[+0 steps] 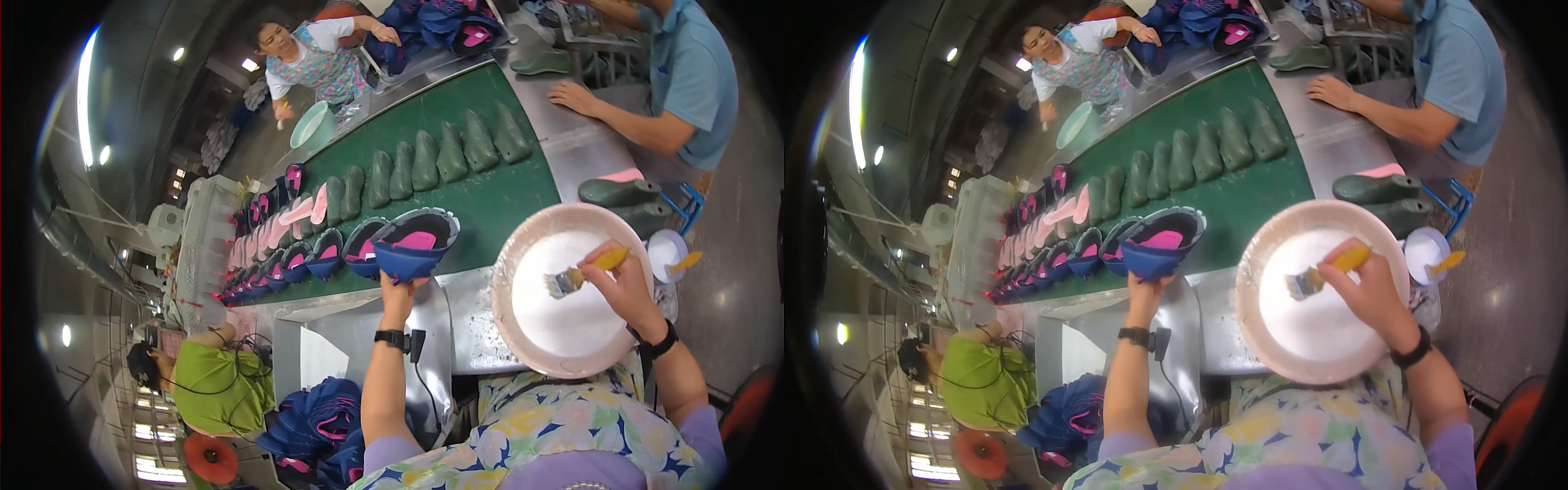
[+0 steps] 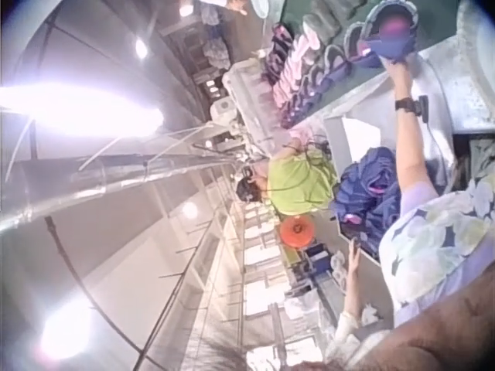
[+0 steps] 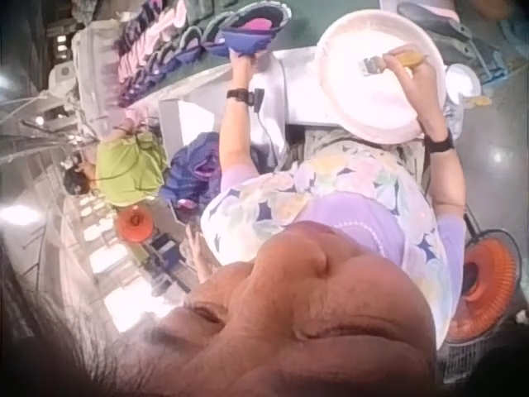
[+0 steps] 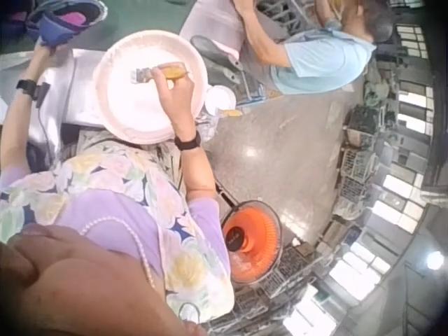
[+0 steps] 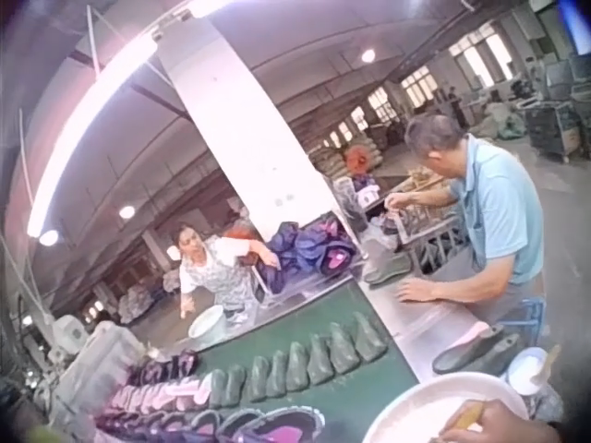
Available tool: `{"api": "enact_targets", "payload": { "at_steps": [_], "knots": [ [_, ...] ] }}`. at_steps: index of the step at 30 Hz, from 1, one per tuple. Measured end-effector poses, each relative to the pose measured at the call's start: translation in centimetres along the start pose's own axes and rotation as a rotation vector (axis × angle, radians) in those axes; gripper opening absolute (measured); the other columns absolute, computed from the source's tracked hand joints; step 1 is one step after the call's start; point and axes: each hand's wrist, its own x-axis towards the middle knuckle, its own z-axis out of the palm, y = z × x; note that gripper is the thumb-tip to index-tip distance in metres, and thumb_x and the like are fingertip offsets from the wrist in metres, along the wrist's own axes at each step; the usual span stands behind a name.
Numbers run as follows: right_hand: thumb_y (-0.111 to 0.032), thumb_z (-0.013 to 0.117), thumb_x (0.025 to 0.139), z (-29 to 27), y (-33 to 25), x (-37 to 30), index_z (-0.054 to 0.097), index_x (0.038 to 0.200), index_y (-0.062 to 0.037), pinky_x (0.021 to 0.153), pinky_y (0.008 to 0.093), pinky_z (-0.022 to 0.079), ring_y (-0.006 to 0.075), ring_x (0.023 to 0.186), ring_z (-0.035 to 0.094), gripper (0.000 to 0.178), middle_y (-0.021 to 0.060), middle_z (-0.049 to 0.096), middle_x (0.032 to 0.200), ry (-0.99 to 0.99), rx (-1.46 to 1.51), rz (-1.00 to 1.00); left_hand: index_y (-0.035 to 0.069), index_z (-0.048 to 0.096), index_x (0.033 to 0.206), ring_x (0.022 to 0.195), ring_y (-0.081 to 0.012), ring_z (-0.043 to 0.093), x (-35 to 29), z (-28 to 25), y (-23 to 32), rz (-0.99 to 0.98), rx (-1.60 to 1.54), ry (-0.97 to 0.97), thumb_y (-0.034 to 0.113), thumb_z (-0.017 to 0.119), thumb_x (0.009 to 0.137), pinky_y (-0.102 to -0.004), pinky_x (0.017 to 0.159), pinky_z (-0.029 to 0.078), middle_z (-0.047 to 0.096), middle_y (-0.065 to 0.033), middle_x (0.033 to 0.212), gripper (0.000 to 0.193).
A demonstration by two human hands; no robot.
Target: Applying white glue to the interior sole area of a shoe upper using a brush.
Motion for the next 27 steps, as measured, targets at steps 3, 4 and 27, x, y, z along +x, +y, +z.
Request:
{"api": "enact_targets", "payload": {
  "at_steps": [3, 4, 27],
  "knots": [
    [-0.005, 0.070, 0.090, 0.6, 0.3, 0.4, 0.064, 0.096, -0.0014, 0.080, 0.0271, 0.050, 0.0133, 0.089, 0.064, 0.009, 0.0069, 0.068, 0.094, -0.041, 0.036, 0.121, 0.017, 0.038, 0.144, 0.109, -0.0295, 0.064, 5.1, -0.2, -2.9, 0.059, -0.013, 0.031, 0.008, 0.047, 0.102, -0.0411, 0.073, 0.062, 0.059, -0.0109, 0.129, 0.045],
    [-0.004, 0.069, 0.090, 0.9, 0.3, 0.4, 0.063, 0.097, -0.0018, 0.081, 0.0267, 0.050, 0.0128, 0.090, 0.063, 0.009, 0.0061, 0.067, 0.096, -0.050, 0.059, 0.178, 0.019, 0.031, 0.150, 0.110, -0.0312, 0.064, 6.9, -2.1, -4.6, 0.089, 0.082, 0.086, 0.003, 0.043, 0.102, -0.0437, 0.073, 0.063, 0.059, -0.0113, 0.129, 0.052],
    [-0.016, 0.065, 0.098, 0.8, 3.7, 1.8, 0.061, 0.104, -0.0037, 0.075, 0.0228, 0.047, 0.0087, 0.084, 0.059, 0.015, 0.0024, 0.063, 0.094, -0.344, -0.119, 0.107, 0.000, 0.056, 0.134, 0.097, -0.0190, 0.070, -14.6, 0.8, 22.5, 0.132, 0.667, -0.252, 0.034, 0.064, 0.099, -0.0324, 0.087, 0.056, 0.070, -0.0111, 0.114, 0.049]
  ]
}}
